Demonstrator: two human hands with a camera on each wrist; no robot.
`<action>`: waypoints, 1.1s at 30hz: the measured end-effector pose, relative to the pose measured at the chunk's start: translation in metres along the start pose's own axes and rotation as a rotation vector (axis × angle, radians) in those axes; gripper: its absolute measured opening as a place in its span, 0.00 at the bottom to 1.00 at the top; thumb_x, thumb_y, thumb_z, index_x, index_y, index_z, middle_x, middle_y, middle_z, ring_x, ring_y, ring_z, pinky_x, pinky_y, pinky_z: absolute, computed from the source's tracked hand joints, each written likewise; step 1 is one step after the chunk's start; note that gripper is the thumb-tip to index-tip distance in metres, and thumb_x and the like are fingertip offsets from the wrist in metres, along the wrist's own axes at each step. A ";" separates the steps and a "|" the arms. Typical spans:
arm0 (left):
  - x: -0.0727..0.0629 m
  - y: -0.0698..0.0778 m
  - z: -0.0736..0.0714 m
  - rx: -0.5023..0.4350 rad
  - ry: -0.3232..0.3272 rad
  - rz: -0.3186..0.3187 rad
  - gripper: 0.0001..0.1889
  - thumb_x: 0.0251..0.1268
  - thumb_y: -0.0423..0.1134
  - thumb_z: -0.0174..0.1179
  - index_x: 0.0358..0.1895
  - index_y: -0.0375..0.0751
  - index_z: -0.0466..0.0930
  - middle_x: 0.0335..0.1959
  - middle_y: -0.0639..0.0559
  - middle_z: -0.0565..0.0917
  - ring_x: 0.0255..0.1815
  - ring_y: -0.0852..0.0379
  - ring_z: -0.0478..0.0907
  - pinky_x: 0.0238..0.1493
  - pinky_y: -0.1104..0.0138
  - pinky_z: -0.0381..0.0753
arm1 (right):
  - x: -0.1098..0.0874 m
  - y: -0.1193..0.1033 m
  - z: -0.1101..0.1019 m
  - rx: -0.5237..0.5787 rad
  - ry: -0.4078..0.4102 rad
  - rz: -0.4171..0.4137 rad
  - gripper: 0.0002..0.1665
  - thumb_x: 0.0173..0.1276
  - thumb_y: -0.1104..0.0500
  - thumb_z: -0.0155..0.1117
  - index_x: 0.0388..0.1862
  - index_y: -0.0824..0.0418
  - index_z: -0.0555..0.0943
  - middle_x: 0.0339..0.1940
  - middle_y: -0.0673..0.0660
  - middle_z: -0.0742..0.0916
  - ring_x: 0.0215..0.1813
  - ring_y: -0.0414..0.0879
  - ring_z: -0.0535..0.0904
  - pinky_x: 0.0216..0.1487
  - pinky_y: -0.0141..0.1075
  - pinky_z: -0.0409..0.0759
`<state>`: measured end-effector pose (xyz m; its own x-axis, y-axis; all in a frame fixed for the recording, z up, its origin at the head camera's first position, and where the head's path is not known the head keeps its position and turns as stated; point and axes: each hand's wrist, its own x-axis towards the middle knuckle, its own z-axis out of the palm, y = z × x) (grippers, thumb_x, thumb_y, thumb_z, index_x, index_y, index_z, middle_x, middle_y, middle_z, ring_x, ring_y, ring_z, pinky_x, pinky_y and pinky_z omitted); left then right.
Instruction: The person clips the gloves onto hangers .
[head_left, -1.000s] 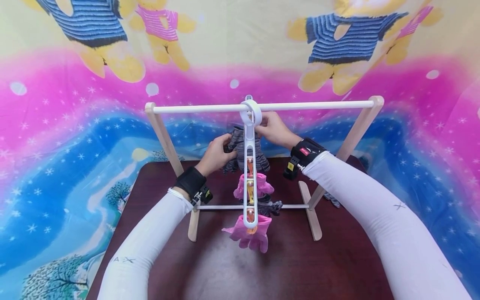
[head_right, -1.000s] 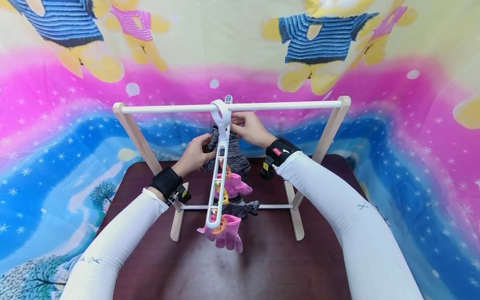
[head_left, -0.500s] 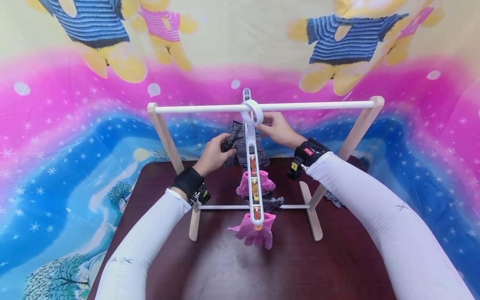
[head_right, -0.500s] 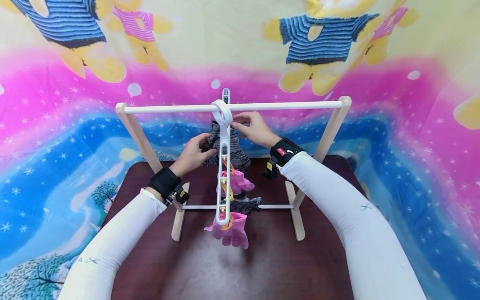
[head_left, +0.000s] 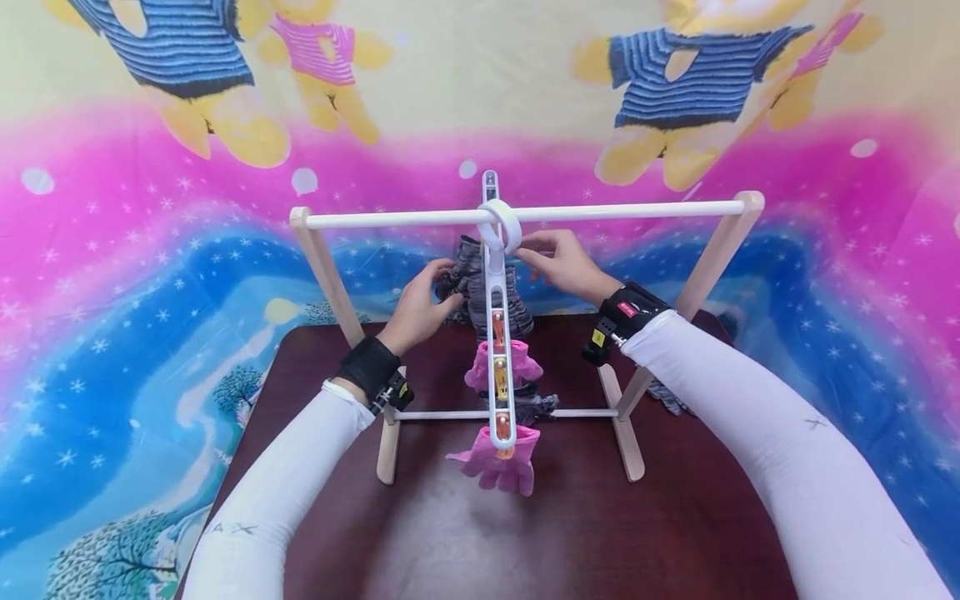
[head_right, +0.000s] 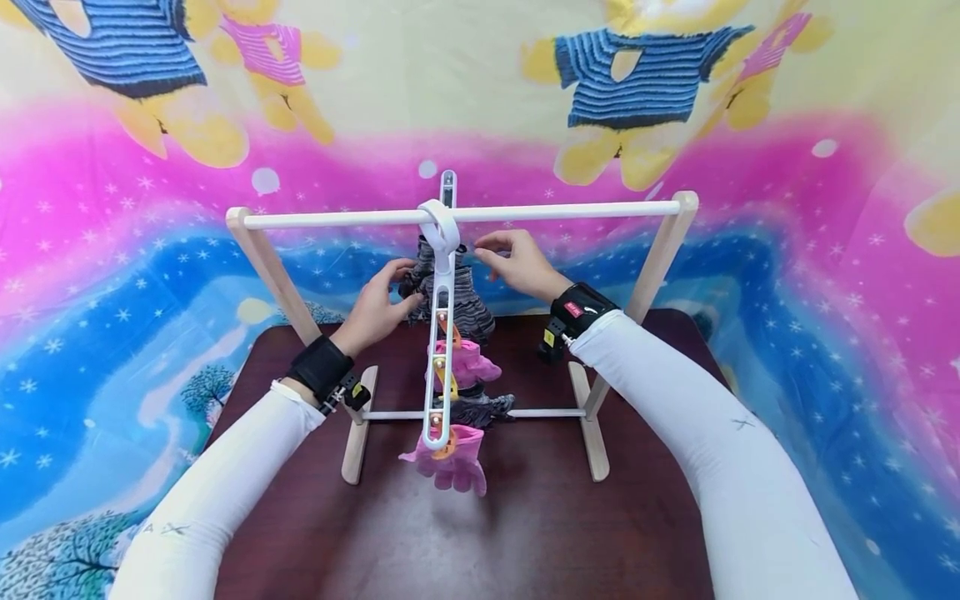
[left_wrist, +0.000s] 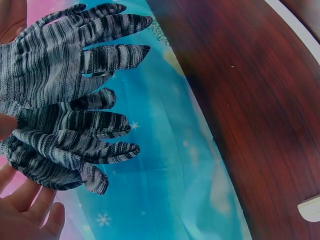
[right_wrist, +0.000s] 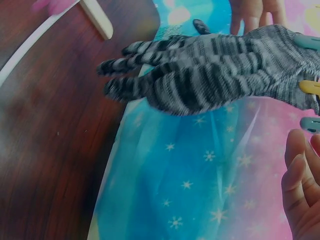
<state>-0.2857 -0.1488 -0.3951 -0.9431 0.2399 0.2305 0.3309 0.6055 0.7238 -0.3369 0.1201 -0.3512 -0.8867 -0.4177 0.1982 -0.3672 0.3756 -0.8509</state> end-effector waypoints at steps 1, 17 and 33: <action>-0.001 0.000 -0.001 0.005 0.001 0.001 0.31 0.74 0.40 0.60 0.76 0.44 0.61 0.76 0.40 0.68 0.78 0.43 0.64 0.75 0.48 0.66 | -0.001 0.001 -0.001 -0.015 0.001 0.002 0.20 0.77 0.53 0.60 0.61 0.62 0.82 0.42 0.63 0.88 0.28 0.47 0.82 0.27 0.37 0.77; -0.015 -0.004 -0.008 0.000 0.136 0.030 0.28 0.71 0.35 0.60 0.72 0.39 0.66 0.68 0.39 0.72 0.67 0.43 0.70 0.67 0.48 0.72 | -0.030 0.020 0.001 -0.246 -0.040 -0.007 0.22 0.78 0.53 0.58 0.64 0.62 0.80 0.62 0.62 0.84 0.51 0.54 0.85 0.51 0.47 0.84; -0.043 -0.008 -0.014 -0.013 0.065 0.040 0.24 0.76 0.38 0.57 0.72 0.43 0.67 0.68 0.42 0.73 0.68 0.45 0.71 0.67 0.52 0.73 | -0.056 0.034 0.003 -0.333 -0.018 -0.014 0.19 0.78 0.53 0.59 0.62 0.59 0.82 0.59 0.59 0.86 0.50 0.50 0.84 0.41 0.41 0.79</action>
<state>-0.2486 -0.1746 -0.4020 -0.9296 0.2138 0.3003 0.3680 0.5861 0.7218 -0.2990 0.1538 -0.3928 -0.8771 -0.4377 0.1976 -0.4532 0.6182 -0.6422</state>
